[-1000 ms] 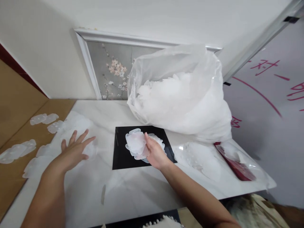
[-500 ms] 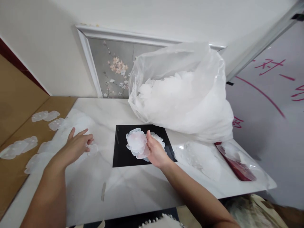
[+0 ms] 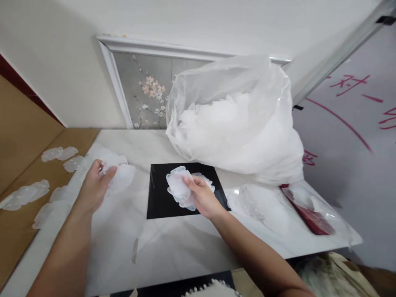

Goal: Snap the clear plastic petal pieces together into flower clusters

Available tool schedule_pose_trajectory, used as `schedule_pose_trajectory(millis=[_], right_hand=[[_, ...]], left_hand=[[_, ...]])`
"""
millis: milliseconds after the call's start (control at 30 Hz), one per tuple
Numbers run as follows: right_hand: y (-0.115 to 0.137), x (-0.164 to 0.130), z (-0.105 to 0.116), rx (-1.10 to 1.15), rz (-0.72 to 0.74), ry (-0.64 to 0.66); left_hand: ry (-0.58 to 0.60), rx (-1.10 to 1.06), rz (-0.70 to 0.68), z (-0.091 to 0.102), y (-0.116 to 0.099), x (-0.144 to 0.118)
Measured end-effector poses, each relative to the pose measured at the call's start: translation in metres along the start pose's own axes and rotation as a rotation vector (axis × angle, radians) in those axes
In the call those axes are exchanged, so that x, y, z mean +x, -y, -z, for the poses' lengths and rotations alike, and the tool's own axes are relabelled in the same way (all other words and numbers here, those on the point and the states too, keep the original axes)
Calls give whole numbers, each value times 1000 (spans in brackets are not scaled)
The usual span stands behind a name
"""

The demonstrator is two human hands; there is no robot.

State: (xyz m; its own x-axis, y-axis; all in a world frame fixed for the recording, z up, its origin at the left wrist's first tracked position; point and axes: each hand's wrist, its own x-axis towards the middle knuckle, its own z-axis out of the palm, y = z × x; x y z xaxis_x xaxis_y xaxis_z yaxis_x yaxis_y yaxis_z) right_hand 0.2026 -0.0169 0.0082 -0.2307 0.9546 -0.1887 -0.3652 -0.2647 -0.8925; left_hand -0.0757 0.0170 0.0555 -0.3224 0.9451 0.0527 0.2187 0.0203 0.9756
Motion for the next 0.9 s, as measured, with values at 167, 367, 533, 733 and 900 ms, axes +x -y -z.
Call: schedule_pose_trajectory(millis=[167,367,533,733,900], right_hand=[[30,-11,24,-671,223,-13],[39,-8,51,-1624,191,-171],[33,-4,55,-1568,294,-166],[35,-6,50,-1479,262,-114],[38,-2,47,-1401,294,-153]], left_hand=[[189,-552,428,-36,7,-18],[325,-689,658,-60,17,-37],[483,-633,503,-60,20,-44],[549,-510,415,-61,21,-48],[527,-437,412,-62,21,-47]])
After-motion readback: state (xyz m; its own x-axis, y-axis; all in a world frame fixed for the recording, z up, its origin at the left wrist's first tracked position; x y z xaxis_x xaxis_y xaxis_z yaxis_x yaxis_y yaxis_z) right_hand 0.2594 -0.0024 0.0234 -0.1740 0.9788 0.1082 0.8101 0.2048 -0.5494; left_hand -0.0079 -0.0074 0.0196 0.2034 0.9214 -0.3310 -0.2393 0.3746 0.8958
